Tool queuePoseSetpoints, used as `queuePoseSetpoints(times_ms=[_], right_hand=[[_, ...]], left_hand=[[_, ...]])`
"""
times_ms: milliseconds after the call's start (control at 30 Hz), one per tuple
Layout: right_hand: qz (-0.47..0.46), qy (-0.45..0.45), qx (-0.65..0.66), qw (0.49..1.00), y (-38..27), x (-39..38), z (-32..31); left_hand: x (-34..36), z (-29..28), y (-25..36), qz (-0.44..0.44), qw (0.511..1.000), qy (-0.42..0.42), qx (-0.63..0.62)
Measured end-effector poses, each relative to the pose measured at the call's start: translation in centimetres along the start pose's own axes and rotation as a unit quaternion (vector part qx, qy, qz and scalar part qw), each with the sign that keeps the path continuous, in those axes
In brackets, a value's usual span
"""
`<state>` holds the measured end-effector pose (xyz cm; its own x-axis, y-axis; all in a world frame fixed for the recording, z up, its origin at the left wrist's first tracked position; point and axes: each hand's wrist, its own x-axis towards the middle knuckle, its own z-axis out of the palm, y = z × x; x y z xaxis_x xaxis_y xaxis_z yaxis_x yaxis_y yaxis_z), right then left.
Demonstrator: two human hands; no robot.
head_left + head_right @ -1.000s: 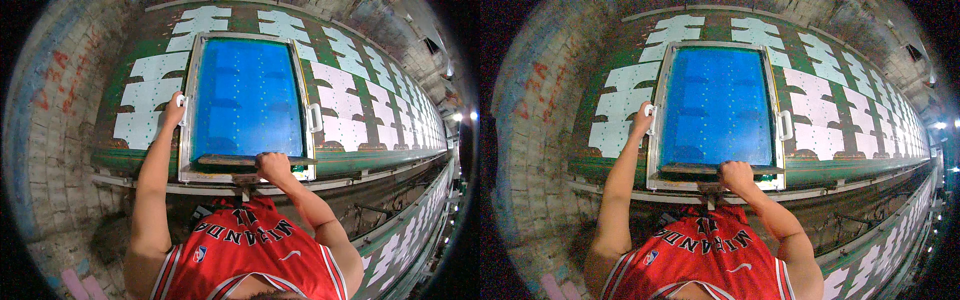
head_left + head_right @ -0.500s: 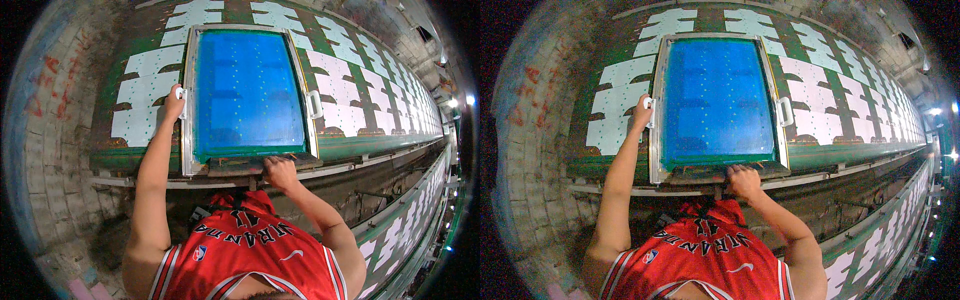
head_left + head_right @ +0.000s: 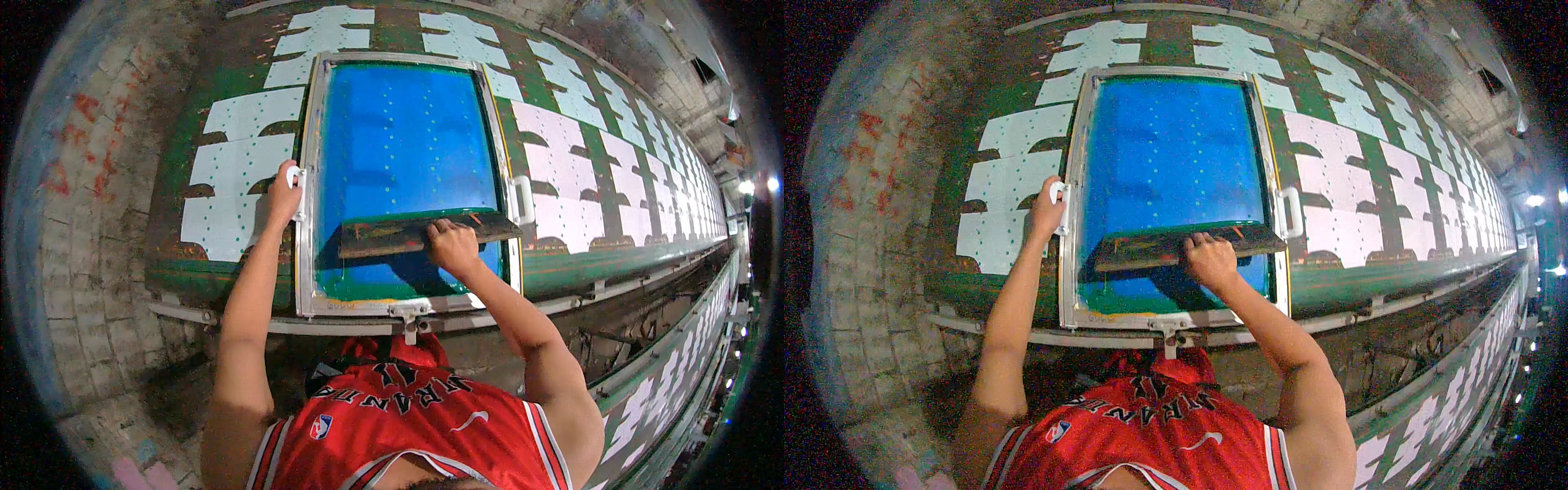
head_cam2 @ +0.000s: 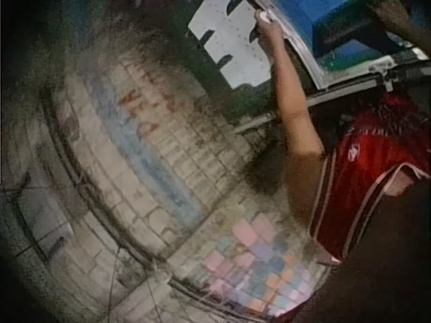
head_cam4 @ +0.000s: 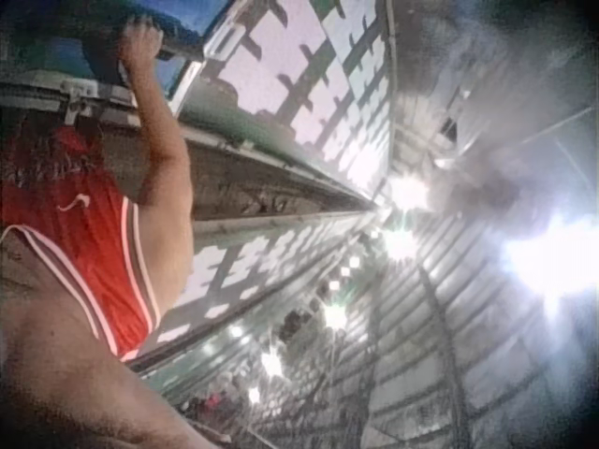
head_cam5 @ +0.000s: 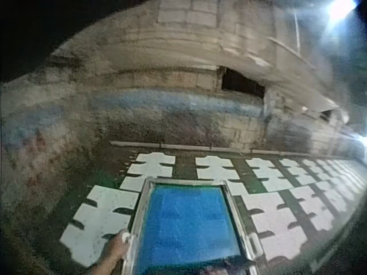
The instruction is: The person performs screen printing by repeatedly pulling a squeegee across a blue screen to transfer ink onto white T-shirts arranged on a green conveyor belt. The person moves the screen to the next shirt after each print and continues the process along the line.
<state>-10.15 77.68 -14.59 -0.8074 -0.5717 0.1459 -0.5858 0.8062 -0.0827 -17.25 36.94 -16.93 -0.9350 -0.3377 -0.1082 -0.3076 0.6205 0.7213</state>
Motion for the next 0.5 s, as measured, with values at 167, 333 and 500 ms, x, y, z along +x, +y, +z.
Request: queuePoseSetpoints(times_ms=[167,333,500], right_hand=[[0.011,-0.03,-0.022,0.999,4.9,8.6,1.2],[-0.005,0.001,-0.034,0.999,10.7,18.5,2.7],[0.026,0.036,-0.054,0.998,15.8,28.5,4.0]], left_hand=[[-0.7,-0.3,1.2,0.011,1.0,0.011,0.012],[-1.1,-0.7,2.7,-0.011,0.999,0.017,0.043],[-1.2,-0.3,2.5,-0.028,0.999,0.025,-0.012]])
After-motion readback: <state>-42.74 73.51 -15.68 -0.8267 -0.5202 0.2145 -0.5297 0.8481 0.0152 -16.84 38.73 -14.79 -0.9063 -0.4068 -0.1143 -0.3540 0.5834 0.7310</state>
